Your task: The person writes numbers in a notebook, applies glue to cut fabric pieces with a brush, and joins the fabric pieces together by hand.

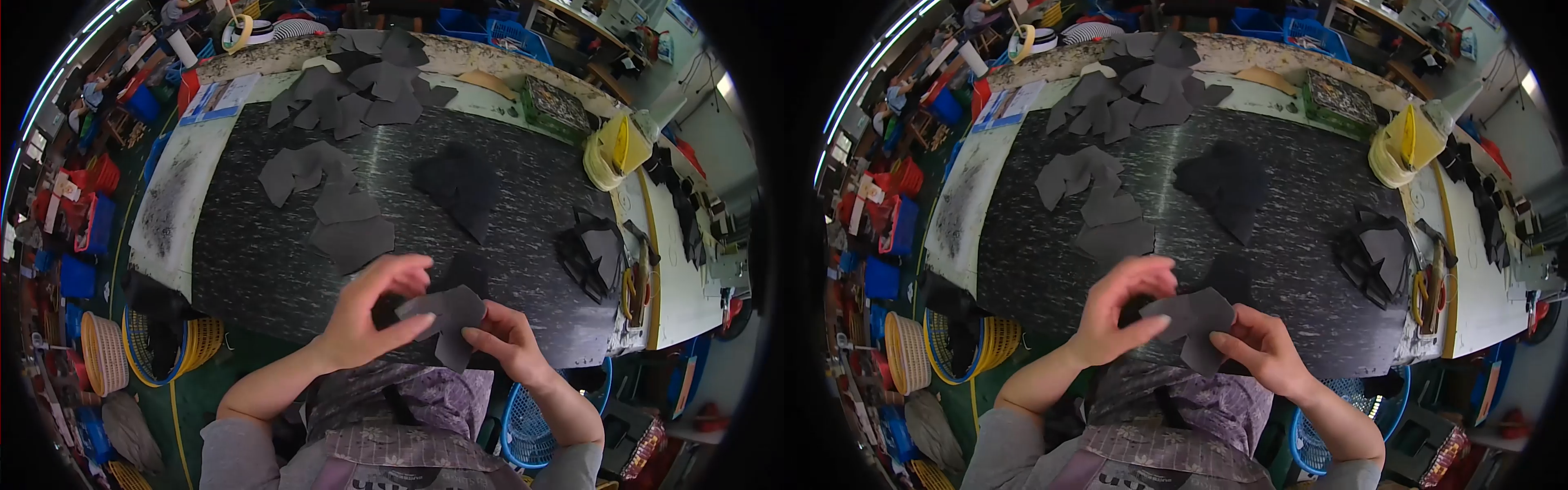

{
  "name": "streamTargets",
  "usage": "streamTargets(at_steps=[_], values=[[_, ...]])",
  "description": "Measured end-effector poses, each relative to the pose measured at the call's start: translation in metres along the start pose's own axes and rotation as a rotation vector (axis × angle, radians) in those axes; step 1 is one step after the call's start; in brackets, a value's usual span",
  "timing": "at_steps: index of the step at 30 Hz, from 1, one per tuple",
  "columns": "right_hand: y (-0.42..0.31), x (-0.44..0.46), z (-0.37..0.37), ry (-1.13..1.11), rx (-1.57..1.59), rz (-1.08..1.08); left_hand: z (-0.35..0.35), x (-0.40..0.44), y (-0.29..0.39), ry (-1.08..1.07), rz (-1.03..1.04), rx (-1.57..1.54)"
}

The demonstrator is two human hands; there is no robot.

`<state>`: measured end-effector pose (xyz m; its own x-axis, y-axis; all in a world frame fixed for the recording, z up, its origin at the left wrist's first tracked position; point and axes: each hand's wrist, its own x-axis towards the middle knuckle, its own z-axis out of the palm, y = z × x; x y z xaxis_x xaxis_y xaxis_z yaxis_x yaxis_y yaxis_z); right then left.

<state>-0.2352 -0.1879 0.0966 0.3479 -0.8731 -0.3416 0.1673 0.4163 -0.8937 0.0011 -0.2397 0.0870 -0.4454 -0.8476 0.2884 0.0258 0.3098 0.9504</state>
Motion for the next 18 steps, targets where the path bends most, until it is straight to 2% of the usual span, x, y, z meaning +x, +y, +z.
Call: streamTargets(at_steps=[2, 3, 4, 5, 8, 9, 11, 12, 18], values=[[0.005, -0.009, -0.007, 0.002, -0.033, 0.042, 0.011, -0.006, 0.003, -0.121, -0.235, 0.093], [0.008, -0.013, -0.011, 0.091, -0.259, -0.039, 0.019, -0.008, -0.001, -0.052, -0.11, 0.136], [0.01, -0.015, -0.015, 0.179, -0.486, -0.118, 0.021, -0.008, -0.004, -0.056, -0.115, 0.132], [0.008, -0.014, -0.016, 0.183, -0.48, -0.109, 0.023, -0.007, -0.003, -0.063, -0.075, 0.195], [0.004, 0.004, -0.018, 0.42, -0.612, -0.414, 0.029, 0.007, -0.006, -0.061, -0.062, 0.31], [0.008, 0.008, -0.021, 0.423, -0.613, -0.405, 0.026, 0.013, -0.006, -0.107, -0.099, 0.363], [0.013, 0.015, -0.025, 0.397, -0.924, -0.459, 0.024, 0.016, -0.017, -0.156, -0.162, 0.382], [0.015, 0.017, -0.026, 0.375, -0.948, -0.486, 0.022, 0.018, -0.021, -0.204, -0.224, 0.408], [0.015, 0.018, -0.031, 0.322, -0.968, -0.578, 0.024, 0.019, -0.019, -0.235, -0.222, 0.437]])
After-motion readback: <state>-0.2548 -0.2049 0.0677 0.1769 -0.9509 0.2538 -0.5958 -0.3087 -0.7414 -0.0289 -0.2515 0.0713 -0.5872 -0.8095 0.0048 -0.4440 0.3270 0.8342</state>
